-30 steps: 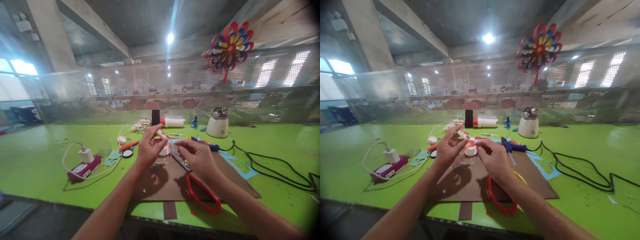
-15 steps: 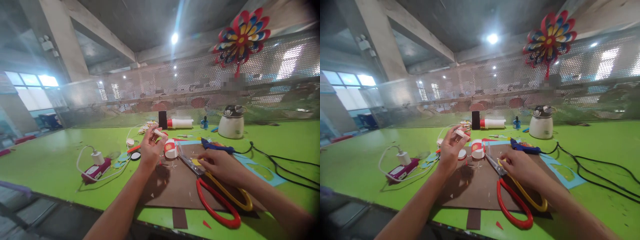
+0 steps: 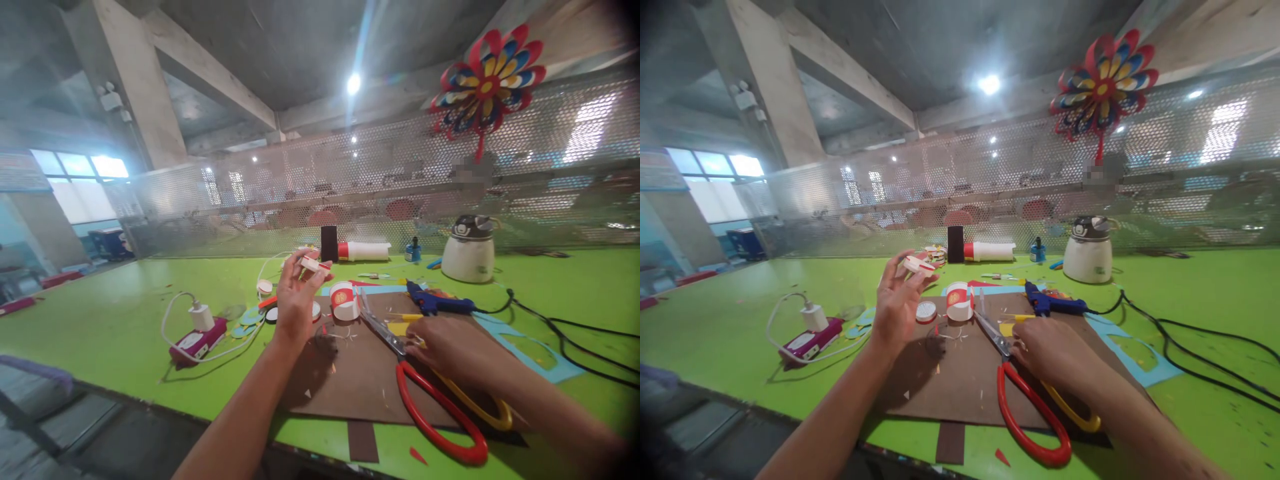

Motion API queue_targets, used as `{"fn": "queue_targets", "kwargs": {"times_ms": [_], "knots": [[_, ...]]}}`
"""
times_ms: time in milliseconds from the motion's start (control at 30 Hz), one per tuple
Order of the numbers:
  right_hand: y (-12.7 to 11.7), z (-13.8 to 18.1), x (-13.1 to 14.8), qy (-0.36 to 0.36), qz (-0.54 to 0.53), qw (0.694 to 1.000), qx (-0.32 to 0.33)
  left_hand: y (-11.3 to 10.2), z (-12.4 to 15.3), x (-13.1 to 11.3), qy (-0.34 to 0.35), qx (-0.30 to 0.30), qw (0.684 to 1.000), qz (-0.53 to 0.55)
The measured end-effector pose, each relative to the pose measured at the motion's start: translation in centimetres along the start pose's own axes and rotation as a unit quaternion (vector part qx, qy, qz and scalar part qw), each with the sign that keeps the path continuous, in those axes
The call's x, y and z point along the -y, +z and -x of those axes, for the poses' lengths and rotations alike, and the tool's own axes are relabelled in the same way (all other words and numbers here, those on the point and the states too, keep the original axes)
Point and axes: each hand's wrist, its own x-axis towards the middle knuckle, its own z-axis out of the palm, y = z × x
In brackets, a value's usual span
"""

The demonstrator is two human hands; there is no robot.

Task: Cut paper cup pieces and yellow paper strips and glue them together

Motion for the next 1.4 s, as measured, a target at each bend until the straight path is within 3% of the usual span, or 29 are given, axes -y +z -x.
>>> {"fn": "queue_targets", "kwargs": {"times_ms": [133, 367, 767, 1400], "knots": [[-0.3, 0.1, 0.3, 0.000, 0.006, 1.000, 0.001, -0.4, -0.3, 0.0, -0.003, 0.002, 1.000, 0.023], [-0.1, -0.1, 0.5, 0.012, 0.015, 1.000, 0.001, -0.2, -0.4, 0.4, 0.058, -0.025, 0.996, -0.066], [-0.2, -0.3, 0.5, 0.025, 0.019, 0.999, 0.010, -0.5, -0.6, 0.8, 0.078, -0.041, 0.994, -0.062], [-0.1, 0.6, 0.1, -0.008, 0.003, 1.000, 0.026, -0.3, -0.3, -0.3, -0.015, -0.010, 0.996, 0.083]]}}
